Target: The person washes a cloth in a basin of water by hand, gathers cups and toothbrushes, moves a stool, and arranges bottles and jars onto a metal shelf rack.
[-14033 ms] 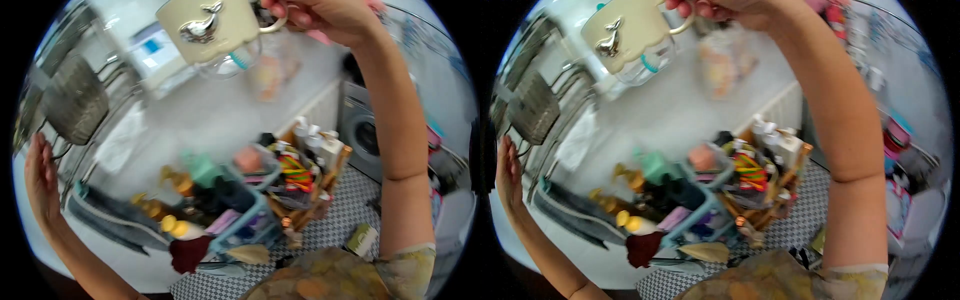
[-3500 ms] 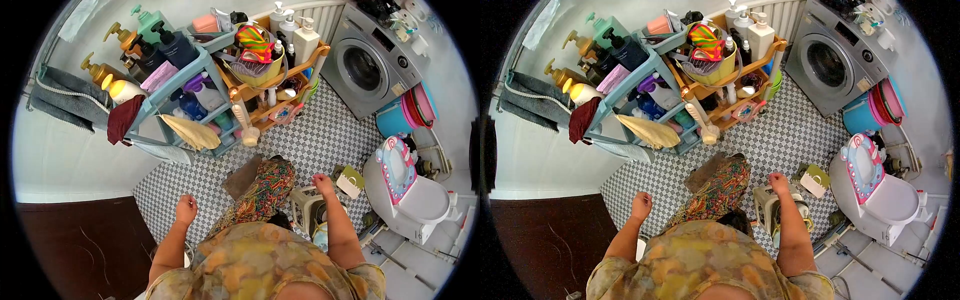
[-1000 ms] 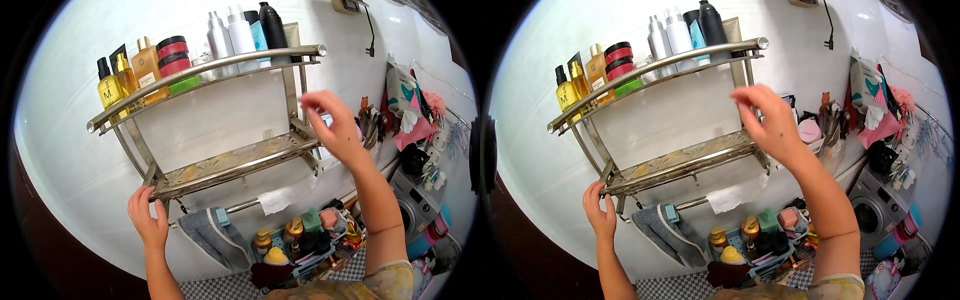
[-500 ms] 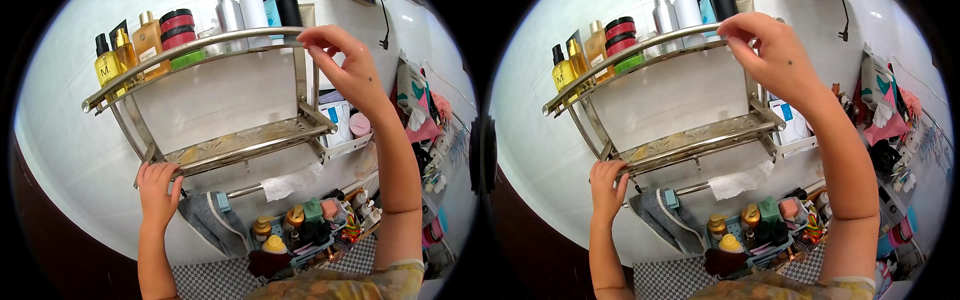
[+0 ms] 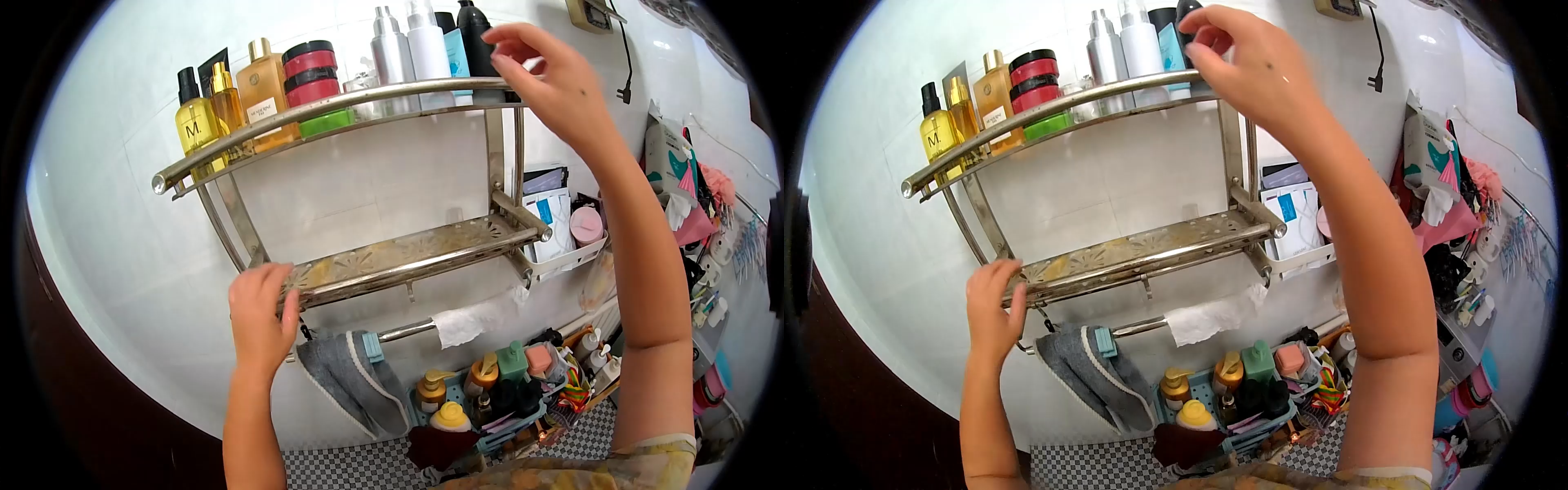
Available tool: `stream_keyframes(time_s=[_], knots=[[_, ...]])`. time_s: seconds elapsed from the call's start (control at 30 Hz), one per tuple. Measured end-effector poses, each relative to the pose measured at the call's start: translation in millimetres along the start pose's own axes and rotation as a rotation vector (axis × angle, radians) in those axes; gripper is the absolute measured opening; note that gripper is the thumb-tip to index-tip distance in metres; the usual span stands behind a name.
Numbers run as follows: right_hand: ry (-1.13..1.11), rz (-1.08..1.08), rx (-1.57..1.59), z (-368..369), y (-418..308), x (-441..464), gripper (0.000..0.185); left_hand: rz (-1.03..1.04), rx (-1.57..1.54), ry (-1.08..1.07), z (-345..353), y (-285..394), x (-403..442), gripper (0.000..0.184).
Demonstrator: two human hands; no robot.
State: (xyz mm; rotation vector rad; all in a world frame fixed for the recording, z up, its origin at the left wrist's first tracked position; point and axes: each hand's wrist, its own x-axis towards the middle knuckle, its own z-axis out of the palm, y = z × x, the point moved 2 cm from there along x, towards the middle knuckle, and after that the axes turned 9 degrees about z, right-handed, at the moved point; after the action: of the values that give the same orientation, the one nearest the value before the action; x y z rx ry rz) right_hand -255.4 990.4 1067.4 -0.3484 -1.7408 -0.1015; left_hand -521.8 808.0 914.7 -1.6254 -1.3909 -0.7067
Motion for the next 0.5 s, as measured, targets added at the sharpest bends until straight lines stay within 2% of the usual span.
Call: stream_keyframes(time_s=[0.03, 0.07, 0.1, 0.17, 0.3, 0.33, 0.37, 0.43, 0.5], knots=[[-0.001, -0.017, -0.064, 2, -3, 8, 0.02, 0.003, 0.001, 0.004, -3, -1, 9, 0.026], [-0.02, 0.037, -0.133, 7, 2, 17, 0.031, 0.034, 0.047, 0.054, -9, 0, 21, 0.025], [-0.016, 0.035, -0.134, 11, 2, 26, 0.031, 0.064, 0.093, 0.103, -15, 0, 35, 0.024], [0.161, -0.186, -0.264, 18, -7, 39, 0.02, 0.107, 0.135, 0.166, -24, 0, 64, 0.024], [0.169, -0.113, -0.405, 32, -19, 58, 0.035, 0.16, 0.11, 0.301, -36, 1, 121, 0.023], [0.043, -0.009, -0.463, 32, -23, 61, 0.043, 0.163, 0.115, 0.302, -36, 1, 132, 0.023], [0.047, -0.009, -0.461, 35, -27, 65, 0.043, 0.173, 0.134, 0.307, -35, 1, 143, 0.023], [-0.087, 0.109, -0.64, 41, -28, 73, 0.047, 0.185, 0.153, 0.315, -32, -1, 164, 0.023], [-0.113, 0.1, -0.623, 42, -30, 73, 0.05, 0.283, 0.259, 0.337, -24, -4, 181, 0.023]])
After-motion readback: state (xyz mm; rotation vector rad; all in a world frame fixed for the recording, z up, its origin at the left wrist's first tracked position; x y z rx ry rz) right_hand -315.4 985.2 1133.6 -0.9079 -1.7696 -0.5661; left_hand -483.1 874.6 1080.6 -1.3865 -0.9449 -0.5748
